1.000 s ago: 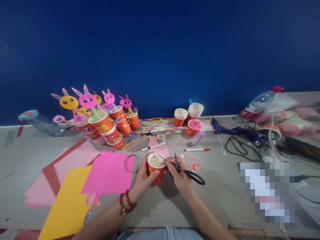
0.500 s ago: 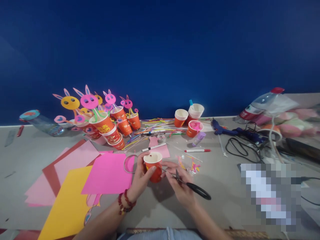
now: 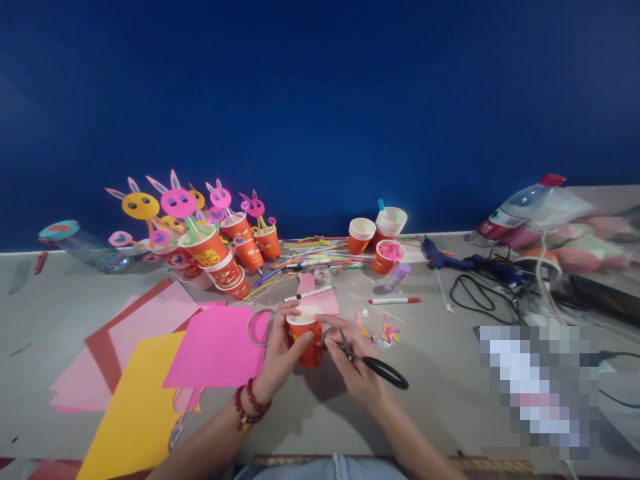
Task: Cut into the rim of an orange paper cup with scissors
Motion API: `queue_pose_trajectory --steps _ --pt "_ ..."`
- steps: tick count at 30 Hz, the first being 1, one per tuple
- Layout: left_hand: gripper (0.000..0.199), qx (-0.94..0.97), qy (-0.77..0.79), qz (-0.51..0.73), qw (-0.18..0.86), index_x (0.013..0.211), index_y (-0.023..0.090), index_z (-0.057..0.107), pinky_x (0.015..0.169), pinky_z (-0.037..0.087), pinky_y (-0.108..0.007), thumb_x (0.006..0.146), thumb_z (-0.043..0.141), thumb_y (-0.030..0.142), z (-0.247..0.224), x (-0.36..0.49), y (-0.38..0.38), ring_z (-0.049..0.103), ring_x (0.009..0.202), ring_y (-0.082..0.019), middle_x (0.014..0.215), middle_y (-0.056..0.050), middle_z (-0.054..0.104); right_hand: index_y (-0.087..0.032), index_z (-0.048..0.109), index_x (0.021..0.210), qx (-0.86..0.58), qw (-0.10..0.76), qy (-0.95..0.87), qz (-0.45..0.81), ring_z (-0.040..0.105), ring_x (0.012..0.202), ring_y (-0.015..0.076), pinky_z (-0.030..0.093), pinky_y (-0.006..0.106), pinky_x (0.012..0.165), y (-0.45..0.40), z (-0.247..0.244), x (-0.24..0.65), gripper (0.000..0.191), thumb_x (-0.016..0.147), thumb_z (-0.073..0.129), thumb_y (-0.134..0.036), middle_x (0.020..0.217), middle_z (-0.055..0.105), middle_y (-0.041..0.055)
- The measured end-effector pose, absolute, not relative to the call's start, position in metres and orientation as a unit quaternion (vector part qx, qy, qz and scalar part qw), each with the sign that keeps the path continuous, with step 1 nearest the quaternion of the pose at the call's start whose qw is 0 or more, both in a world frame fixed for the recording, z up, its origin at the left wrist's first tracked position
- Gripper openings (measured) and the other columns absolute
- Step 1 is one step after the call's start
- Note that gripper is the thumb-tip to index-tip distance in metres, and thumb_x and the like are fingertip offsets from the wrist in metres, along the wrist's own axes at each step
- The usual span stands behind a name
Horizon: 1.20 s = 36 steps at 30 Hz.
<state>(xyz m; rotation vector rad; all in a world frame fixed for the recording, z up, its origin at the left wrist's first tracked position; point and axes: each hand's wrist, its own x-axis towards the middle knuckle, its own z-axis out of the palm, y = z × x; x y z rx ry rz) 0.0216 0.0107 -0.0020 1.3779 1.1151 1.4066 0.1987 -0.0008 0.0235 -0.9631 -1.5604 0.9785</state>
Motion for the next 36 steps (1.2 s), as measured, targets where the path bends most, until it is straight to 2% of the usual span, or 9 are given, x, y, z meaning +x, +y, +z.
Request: queue_pose_trajectory --steps 3,8,13,19,25,29,33,36 --pt "0.024 0.57 0.444 0.554 0.414 0.104 0.023 0.057 0.108 0.037 -0.047 0.086 0.069 0.034 -0.002 0.019 0.013 0.046 0.131 -0.029 0.132 -0.011 0.053 -0.024 0.066 0.09 -0.391 0.488 -0.679 0.384 0.066 0.104 0.0236 0.05 0.037 0.092 0.001 0.025 0.199 0.017 0.098 0.051 -0.026 0.122 0.068 0.0078" --pt "0.015 0.587 0.409 0.545 0.437 0.089 0.021 0.059 0.106 0.039 -0.046 0.09 0.066 0.034 0.0 0.013 0.018 0.051 0.127 -0.029 0.129 -0.012 0.058 -0.024 0.066 0.088 -0.394 0.48 -0.693 0.366 0.067 0.105 0.0231 0.051 0.035 0.091 0.004 0.028 0.201 0.02 0.099 0.049 -0.026 0.12 0.07 0.0076" --pt "0.013 0.601 0.397 0.516 0.463 0.093 0.022 0.07 0.108 0.041 -0.046 0.088 0.069 0.034 0.001 0.007 0.024 0.052 0.129 -0.029 0.133 -0.011 0.059 -0.024 0.066 0.088 -0.394 0.479 -0.689 0.376 0.064 0.116 0.025 0.049 0.037 0.098 0.006 0.022 0.202 0.018 0.098 0.051 -0.026 0.124 0.07 0.0066" --pt "0.014 0.604 0.415 0.505 0.456 0.092 0.024 0.074 0.107 0.043 -0.048 0.086 0.07 0.036 0.005 0.005 0.026 0.057 0.124 -0.028 0.128 -0.01 0.063 -0.026 0.069 0.094 -0.377 0.482 -0.709 0.349 0.069 0.108 0.0236 0.055 0.037 0.093 0.008 0.023 0.201 0.018 0.097 0.052 -0.022 0.119 0.073 0.0066" --pt "0.014 0.625 0.415 0.471 0.464 0.092 0.022 0.075 0.103 0.047 -0.046 0.088 0.068 0.033 0.017 0.001 0.027 0.06 0.12 -0.029 0.122 -0.011 0.068 -0.028 0.072 0.1 -0.332 0.445 -0.766 0.324 0.069 0.113 0.0245 0.055 0.04 0.095 0.015 0.029 0.209 0.022 0.095 0.052 -0.019 0.125 0.072 0.0045" --pt "0.012 0.665 0.424 0.471 0.396 0.089 0.023 0.074 0.105 0.044 -0.047 0.09 0.065 0.03 0.027 0.002 0.024 0.057 0.123 -0.029 0.12 -0.01 0.069 -0.029 0.073 0.094 -0.343 0.468 -0.723 0.374 0.071 0.107 0.0257 0.056 0.04 0.092 0.013 0.03 0.206 0.019 0.094 0.056 -0.022 0.124 0.072 0.0042" --pt "0.01 0.708 0.424 0.503 0.258 0.091 0.025 0.073 0.11 0.038 -0.056 0.09 0.063 0.024 0.035 0.007 0.017 0.054 0.127 -0.031 0.118 -0.009 0.071 -0.025 0.071 0.084 -0.389 0.56 -0.54 0.494 0.069 0.109 0.0262 0.057 0.04 0.092 0.006 0.024 0.19 0.013 0.091 0.063 -0.032 0.125 0.071 0.0063" --pt "0.014 0.727 0.432 0.508 0.164 0.092 0.028 0.073 0.11 0.037 -0.058 0.087 0.064 0.019 0.036 0.009 0.012 0.051 0.13 -0.032 0.118 -0.006 0.071 -0.022 0.066 0.078 -0.387 0.592 -0.408 0.577 0.068 0.113 0.0282 0.059 0.043 0.091 -0.001 0.019 0.176 0.018 0.086 0.07 -0.037 0.128 0.069 0.0091"
